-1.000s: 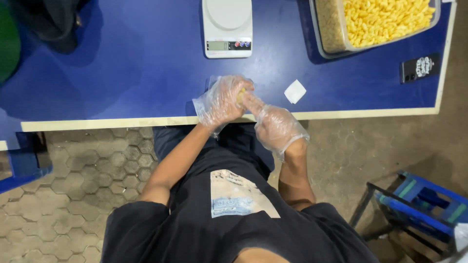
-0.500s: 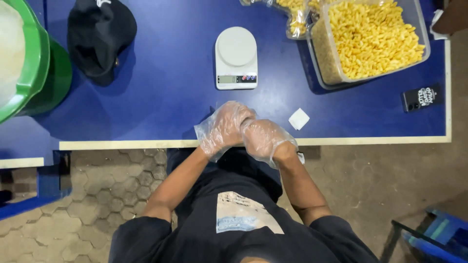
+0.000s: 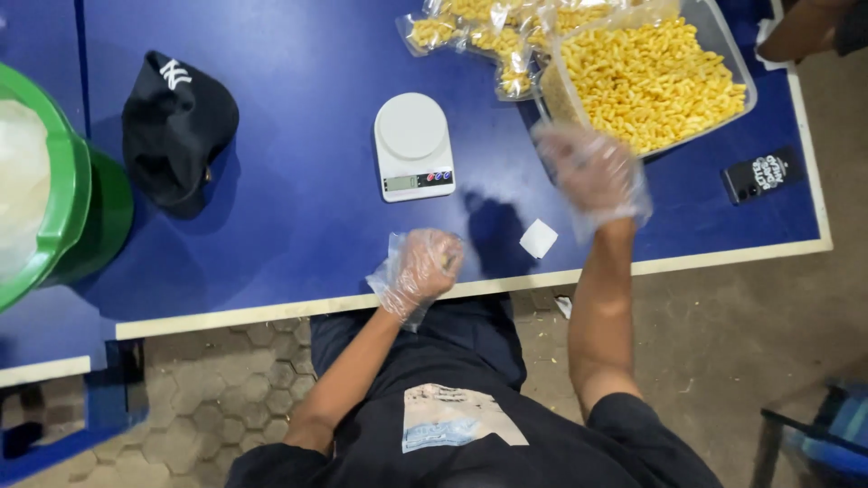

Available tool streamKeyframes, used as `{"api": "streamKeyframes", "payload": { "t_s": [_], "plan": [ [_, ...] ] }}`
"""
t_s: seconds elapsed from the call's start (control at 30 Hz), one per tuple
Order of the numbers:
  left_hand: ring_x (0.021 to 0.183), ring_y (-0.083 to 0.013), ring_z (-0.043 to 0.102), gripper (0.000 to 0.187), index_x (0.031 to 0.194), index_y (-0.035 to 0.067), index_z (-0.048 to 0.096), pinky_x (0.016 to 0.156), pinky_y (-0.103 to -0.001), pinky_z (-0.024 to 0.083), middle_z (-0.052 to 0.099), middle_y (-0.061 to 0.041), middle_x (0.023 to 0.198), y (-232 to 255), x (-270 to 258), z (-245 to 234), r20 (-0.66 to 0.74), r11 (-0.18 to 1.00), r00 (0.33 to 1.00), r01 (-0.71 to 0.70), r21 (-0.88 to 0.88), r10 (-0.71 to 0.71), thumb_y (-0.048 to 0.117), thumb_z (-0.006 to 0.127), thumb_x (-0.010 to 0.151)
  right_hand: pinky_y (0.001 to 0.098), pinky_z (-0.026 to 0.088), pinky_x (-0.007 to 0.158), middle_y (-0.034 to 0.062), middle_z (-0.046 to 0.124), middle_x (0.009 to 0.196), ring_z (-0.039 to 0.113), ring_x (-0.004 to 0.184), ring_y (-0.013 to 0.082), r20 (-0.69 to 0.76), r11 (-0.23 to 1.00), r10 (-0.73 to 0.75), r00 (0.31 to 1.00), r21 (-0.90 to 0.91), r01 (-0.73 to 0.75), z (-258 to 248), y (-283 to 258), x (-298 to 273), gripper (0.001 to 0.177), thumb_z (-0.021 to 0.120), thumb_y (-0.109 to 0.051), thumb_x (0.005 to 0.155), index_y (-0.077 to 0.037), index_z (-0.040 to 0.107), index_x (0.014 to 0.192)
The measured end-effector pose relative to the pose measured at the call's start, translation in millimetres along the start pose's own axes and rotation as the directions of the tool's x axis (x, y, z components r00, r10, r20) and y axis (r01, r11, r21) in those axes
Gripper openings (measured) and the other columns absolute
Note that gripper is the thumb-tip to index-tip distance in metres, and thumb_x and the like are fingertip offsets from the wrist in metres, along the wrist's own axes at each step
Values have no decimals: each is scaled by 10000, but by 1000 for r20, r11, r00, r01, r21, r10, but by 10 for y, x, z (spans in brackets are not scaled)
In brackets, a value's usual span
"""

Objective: A worker wearing plastic gloves portions yellow snacks from a large bin into small plastic bags, weighing each bag on a digital scale to ensure correct portions.

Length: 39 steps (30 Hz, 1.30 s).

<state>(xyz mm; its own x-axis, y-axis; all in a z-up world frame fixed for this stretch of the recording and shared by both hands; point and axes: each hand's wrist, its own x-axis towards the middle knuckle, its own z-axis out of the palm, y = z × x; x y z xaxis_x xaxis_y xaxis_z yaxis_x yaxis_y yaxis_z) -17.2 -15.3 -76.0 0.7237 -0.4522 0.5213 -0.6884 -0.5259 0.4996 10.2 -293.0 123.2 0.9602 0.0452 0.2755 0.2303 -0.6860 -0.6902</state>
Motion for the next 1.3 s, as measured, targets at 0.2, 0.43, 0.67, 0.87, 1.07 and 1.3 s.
{"api": "streamKeyframes", "payload": {
  "t_s": [0.2,0.43,0.67,0.87,1.07,1.3],
  "plan": [
    [709,-270,621,145,892,164,656,666,-411,548,595,-27,766,414,409,-519,-54,994,994,-96,-51,93,310,666,890,471,502,902,88,745,1085,709,1040,312,-288,693,151,946,-651,-309,-25,1545,446,309,525,-342,989,-196,740,1158],
    [641,-199,567,81,824,312,621,562,-344,520,515,76,703,507,515,-614,-53,992,998,14,-124,-21,351,691,814,427,582,831,-36,774,966,735,964,273,-395,790,387,833,-323,-521,52,2260,432,228,795,-331,849,-338,797,1077],
    [659,-253,591,99,805,257,636,587,-358,534,569,12,705,580,545,-653,-104,969,993,25,-244,-52,298,714,849,378,594,820,-130,760,894,741,910,191,-492,743,449,746,-258,-618,-98,1743,377,242,887,-365,762,-407,792,980],
    [667,-275,593,101,835,236,647,614,-389,541,568,7,715,538,508,-621,-150,965,989,-25,-260,-15,302,718,867,450,600,778,-4,777,823,739,859,310,-613,827,211,761,-303,-473,-15,1890,339,53,819,-287,866,-333,828,892],
    [700,-297,634,152,856,228,648,635,-415,548,601,-2,716,513,510,-699,-40,948,995,79,-307,-96,332,759,842,472,585,889,-4,771,916,724,951,342,-329,705,459,825,-430,-564,-167,1772,463,156,828,-345,838,-380,809,990],
    [843,-240,683,180,910,165,657,818,-403,511,722,-18,952,432,335,-587,57,964,995,94,-249,-82,340,689,936,311,596,792,6,787,965,744,917,131,-178,712,683,708,-53,-700,-349,843,555,297,647,-69,843,-166,804,1075]
  ]
}}
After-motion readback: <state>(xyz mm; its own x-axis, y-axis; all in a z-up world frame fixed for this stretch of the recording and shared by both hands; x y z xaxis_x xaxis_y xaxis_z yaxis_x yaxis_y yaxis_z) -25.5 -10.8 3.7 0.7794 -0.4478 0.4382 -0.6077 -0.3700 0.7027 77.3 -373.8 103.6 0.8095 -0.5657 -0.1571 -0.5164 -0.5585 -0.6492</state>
